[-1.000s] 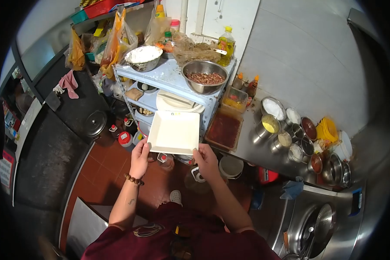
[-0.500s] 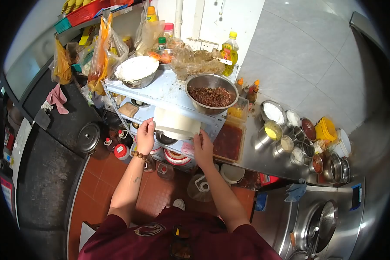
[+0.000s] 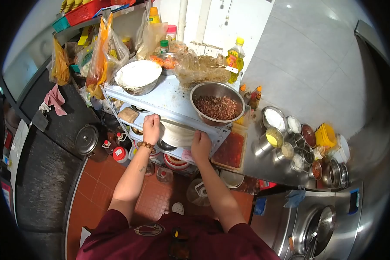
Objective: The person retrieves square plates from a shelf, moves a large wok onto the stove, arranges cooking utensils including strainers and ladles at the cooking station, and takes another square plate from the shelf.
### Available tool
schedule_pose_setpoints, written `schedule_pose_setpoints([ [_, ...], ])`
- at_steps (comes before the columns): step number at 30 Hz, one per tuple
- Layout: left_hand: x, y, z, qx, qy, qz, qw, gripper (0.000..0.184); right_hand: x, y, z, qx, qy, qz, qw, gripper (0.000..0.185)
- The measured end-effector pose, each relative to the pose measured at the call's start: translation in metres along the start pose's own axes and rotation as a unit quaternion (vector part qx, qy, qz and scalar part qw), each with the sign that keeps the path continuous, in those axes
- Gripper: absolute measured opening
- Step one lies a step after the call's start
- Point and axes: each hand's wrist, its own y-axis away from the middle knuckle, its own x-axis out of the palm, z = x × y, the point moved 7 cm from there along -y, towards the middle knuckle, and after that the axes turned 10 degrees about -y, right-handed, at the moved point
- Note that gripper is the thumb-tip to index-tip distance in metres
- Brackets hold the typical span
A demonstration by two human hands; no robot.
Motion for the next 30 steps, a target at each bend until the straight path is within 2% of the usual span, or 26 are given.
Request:
schedule_pose_setpoints([
  [6, -0.021, 0.027, -0.005, -0.039, 0.010, -0.042, 0.998, 0.030, -0.005, 0.018, 0.005, 0.038, -0.073, 0.009, 0.997, 0.030],
  [9, -0.039, 0.069, 0.003, -0.055, -0.017, -0.009, 0.998, 0.025, -0.015, 0.058, -0.004, 0.008, -0.126, 0.041, 0.991, 0.037],
  [10, -0.046, 0.088, 0.002, -0.059, -0.028, -0.001, 0.998, 0.024, -0.020, 0.075, -0.010, -0.010, -0.143, 0.057, 0.988, 0.040],
  [12, -0.061, 0.132, -0.002, -0.113, -0.024, 0.011, 0.993, 0.020, -0.032, 0.107, -0.011, 0.033, -0.149, 0.155, 0.976, 0.039],
  [14, -0.067, 0.182, 0.002, -0.102, -0.070, 0.042, 0.991, 0.018, -0.044, 0.136, -0.024, 0.061, -0.182, 0.203, 0.960, 0.036],
  [16, -0.073, 0.236, -0.003, -0.132, 0.021, 0.016, 0.991, 0.015, -0.056, 0.159, -0.033, 0.073, -0.189, 0.246, 0.948, 0.032],
  [18, -0.082, 0.287, -0.012, -0.188, 0.045, 0.024, 0.981, 0.015, -0.069, 0.173, -0.037, 0.060, -0.173, 0.279, 0.943, 0.027],
  [20, -0.088, 0.335, -0.023, -0.242, 0.077, 0.018, 0.967, 0.014, -0.077, 0.185, -0.047, 0.090, -0.197, 0.332, 0.918, 0.021],
  [22, -0.086, 0.379, -0.032, -0.317, 0.157, -0.002, 0.935, 0.014, -0.084, 0.195, -0.052, 0.112, -0.218, 0.386, 0.889, 0.019],
  [23, -0.081, 0.404, -0.032, -0.391, 0.220, 0.002, 0.893, 0.013, -0.087, 0.199, -0.051, 0.091, -0.208, 0.398, 0.889, 0.018],
  [30, -0.076, 0.493, -0.105, -0.409, 0.212, -0.058, 0.886, 0.016, -0.115, 0.236, -0.040, 0.090, -0.214, 0.526, 0.818, 0.015],
])
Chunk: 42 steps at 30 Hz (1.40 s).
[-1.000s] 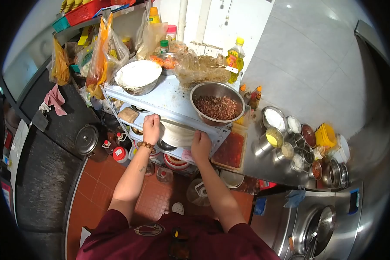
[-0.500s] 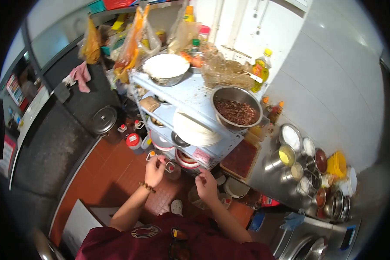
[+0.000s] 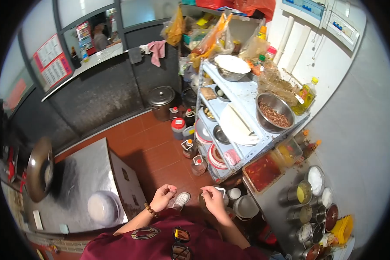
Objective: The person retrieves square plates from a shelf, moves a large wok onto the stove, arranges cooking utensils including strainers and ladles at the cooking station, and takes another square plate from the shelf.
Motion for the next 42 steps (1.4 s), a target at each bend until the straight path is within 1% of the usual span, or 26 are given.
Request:
schedule_pose_setpoints([
  [2, -0.003, 0.032, 0.008, -0.012, 0.021, -0.019, 1.000, 0.015, 0.010, 0.011, -0.014, -0.006, -0.027, 0.029, 0.999, 0.015],
  [4, -0.009, 0.063, 0.017, -0.007, 0.022, -0.043, 0.999, 0.016, 0.027, 0.022, -0.008, -0.017, -0.029, 0.067, 0.997, 0.014],
  [5, -0.012, 0.081, 0.019, -0.024, 0.034, -0.056, 0.998, 0.016, 0.037, 0.029, -0.010, -0.004, -0.067, 0.081, 0.994, 0.015],
  [8, -0.025, 0.122, 0.039, -0.021, 0.042, -0.104, 0.993, 0.016, 0.062, 0.043, -0.011, 0.008, -0.035, 0.150, 0.988, 0.016],
  [9, -0.029, 0.134, 0.041, -0.010, 0.043, -0.129, 0.991, 0.015, 0.070, 0.047, -0.015, 0.017, -0.048, 0.167, 0.985, 0.017],
  [12, -0.041, 0.177, 0.032, -0.026, 0.077, -0.162, 0.983, 0.015, 0.095, 0.057, -0.017, 0.037, -0.032, 0.214, 0.976, 0.017],
  [13, -0.045, 0.189, 0.037, -0.027, 0.118, -0.165, 0.979, 0.016, 0.102, 0.061, -0.020, 0.040, -0.033, 0.227, 0.973, 0.017],
  [16, -0.060, 0.224, 0.042, -0.039, 0.121, -0.199, 0.972, 0.019, 0.126, 0.065, -0.020, 0.040, -0.029, 0.257, 0.965, 0.016],
  [17, -0.068, 0.234, 0.049, -0.030, 0.112, -0.213, 0.970, 0.019, 0.135, 0.068, -0.019, 0.038, -0.024, 0.267, 0.963, 0.016],
  [19, -0.080, 0.255, 0.059, -0.015, 0.139, -0.242, 0.960, 0.019, 0.157, 0.076, -0.012, 0.038, -0.008, 0.291, 0.956, 0.015],
  [25, -0.133, 0.352, 0.076, 0.001, 0.146, -0.355, 0.924, 0.021, 0.263, 0.129, 0.000, 0.000, 0.048, 0.396, 0.917, 0.015],
  [29, -0.175, 0.442, 0.100, 0.002, 0.140, -0.451, 0.882, 0.024, 0.358, 0.191, 0.018, -0.004, 0.043, 0.461, 0.886, 0.016],
  [30, -0.187, 0.464, 0.109, 0.010, 0.129, -0.480, 0.868, 0.023, 0.384, 0.210, 0.023, -0.021, 0.044, 0.488, 0.871, 0.016],
  [31, -0.205, 0.506, 0.125, 0.017, 0.124, -0.518, 0.846, 0.023, 0.428, 0.246, 0.027, -0.038, 0.046, 0.526, 0.848, 0.016],
  [32, -0.214, 0.524, 0.137, 0.015, 0.135, -0.531, 0.837, 0.023, 0.452, 0.266, 0.031, -0.053, 0.046, 0.547, 0.834, 0.016],
  [33, -0.221, 0.541, 0.147, 0.013, 0.146, -0.542, 0.828, 0.023, 0.471, 0.285, 0.038, -0.047, 0.052, 0.558, 0.827, 0.016],
  [38, -0.248, 0.618, 0.186, 0.024, 0.154, -0.587, 0.794, 0.021, 0.538, 0.355, 0.040, -0.059, 0.054, 0.597, 0.798, 0.017],
  [40, -0.256, 0.648, 0.184, 0.028, 0.154, -0.607, 0.779, 0.022, 0.559, 0.379, 0.042, -0.068, 0.043, 0.613, 0.786, 0.017],
  [42, -0.262, 0.676, 0.191, 0.018, 0.139, -0.635, 0.760, 0.022, 0.576, 0.401, 0.042, -0.053, 0.059, 0.630, 0.772, 0.017],
])
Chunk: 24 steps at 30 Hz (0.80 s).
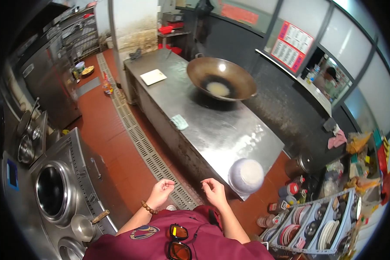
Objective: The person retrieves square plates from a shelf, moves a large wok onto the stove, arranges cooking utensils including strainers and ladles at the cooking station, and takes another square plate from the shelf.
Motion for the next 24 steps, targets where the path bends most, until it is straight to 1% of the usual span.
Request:
schedule_pose_setpoints([
  [3, -0.039, 0.002, -0.001, -0.002, 0.032, -0.048, 0.998, 0.022, 0.035, -0.023, -0.004, 0.014, 0.023, 0.042, 0.999, 0.018],
  [6, -0.075, 0.002, 0.013, 0.012, 0.014, -0.113, 0.993, 0.021, 0.074, -0.049, -0.001, 0.028, 0.022, 0.096, 0.995, 0.016],
  [9, -0.106, 0.006, 0.012, -0.017, 0.046, -0.150, 0.987, 0.016, 0.116, -0.079, 0.004, 0.021, 0.039, 0.146, 0.988, 0.016],
  [13, -0.149, -0.008, 0.017, -0.009, 0.040, -0.211, 0.977, 0.016, 0.171, -0.122, 0.010, 0.015, 0.028, 0.194, 0.980, 0.017],
  [15, -0.175, -0.023, 0.019, -0.008, 0.030, -0.243, 0.970, 0.016, 0.197, -0.151, 0.002, 0.000, 0.026, 0.218, 0.976, 0.018],
  [19, -0.223, -0.060, 0.007, -0.026, 0.002, -0.275, 0.961, 0.016, 0.249, -0.212, -0.007, -0.032, 0.025, 0.261, 0.965, 0.017],
  [21, -0.246, -0.086, 0.001, -0.031, -0.021, -0.285, 0.958, 0.015, 0.271, -0.246, -0.001, -0.029, 0.028, 0.268, 0.963, 0.017],
  [24, -0.276, -0.126, -0.016, -0.013, -0.074, -0.280, 0.957, 0.015, 0.297, -0.292, 0.018, -0.030, 0.002, 0.268, 0.963, 0.018],
])
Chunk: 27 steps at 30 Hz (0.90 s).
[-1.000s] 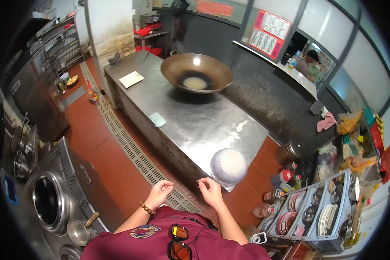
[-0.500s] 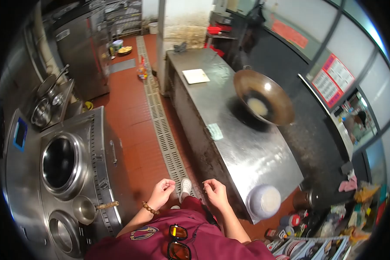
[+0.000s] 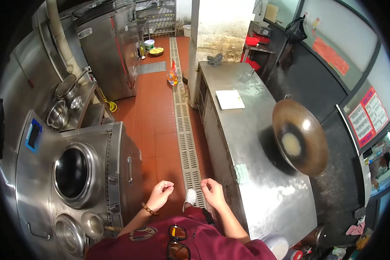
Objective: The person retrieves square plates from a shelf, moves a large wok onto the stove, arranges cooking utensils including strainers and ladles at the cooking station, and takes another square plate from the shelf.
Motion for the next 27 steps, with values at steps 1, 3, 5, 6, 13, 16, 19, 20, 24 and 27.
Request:
schedule_pose_setpoints([
  [1, 0.000, -0.016, -0.001, -0.031, 0.006, 0.014, 0.999, 0.014, -0.003, -0.016, 0.004, -0.008, 0.003, 0.000, 1.000, 0.018],
  [3, -0.002, -0.046, -0.016, -0.003, -0.007, -0.004, 1.000, 0.015, -0.008, -0.047, 0.010, -0.025, 0.007, 0.000, 1.000, 0.018],
  [5, -0.004, -0.070, -0.028, 0.007, -0.019, -0.016, 1.000, 0.017, -0.013, -0.076, 0.008, -0.035, 0.000, 0.006, 0.999, 0.017],
  [6, -0.003, -0.081, -0.032, 0.009, -0.032, -0.015, 0.999, 0.016, -0.015, -0.089, 0.008, -0.039, -0.004, 0.010, 0.999, 0.017],
  [13, -0.013, -0.143, -0.025, 0.002, -0.057, -0.026, 0.998, 0.019, -0.025, -0.151, 0.008, -0.045, -0.009, -0.004, 0.999, 0.016],
  [16, -0.019, -0.170, -0.029, -0.004, -0.065, -0.027, 0.998, 0.018, -0.029, -0.171, -0.002, -0.031, -0.018, -0.022, 0.999, 0.014],
  [19, -0.024, -0.202, -0.036, 0.006, -0.066, -0.019, 0.998, 0.017, -0.036, -0.193, -0.020, 0.003, -0.036, -0.037, 0.999, 0.013],
  [20, -0.025, -0.214, -0.038, 0.011, -0.065, -0.015, 0.998, 0.016, -0.039, -0.200, -0.023, 0.002, -0.037, -0.047, 0.998, 0.013],
  [24, -0.026, -0.276, -0.035, 0.036, -0.050, 0.005, 0.998, 0.015, -0.057, -0.233, -0.026, 0.020, -0.029, -0.092, 0.995, 0.015],
  [27, -0.015, -0.350, -0.019, 0.049, -0.064, 0.039, 0.996, 0.015, -0.075, -0.266, -0.031, 0.040, -0.028, -0.135, 0.990, 0.017],
])
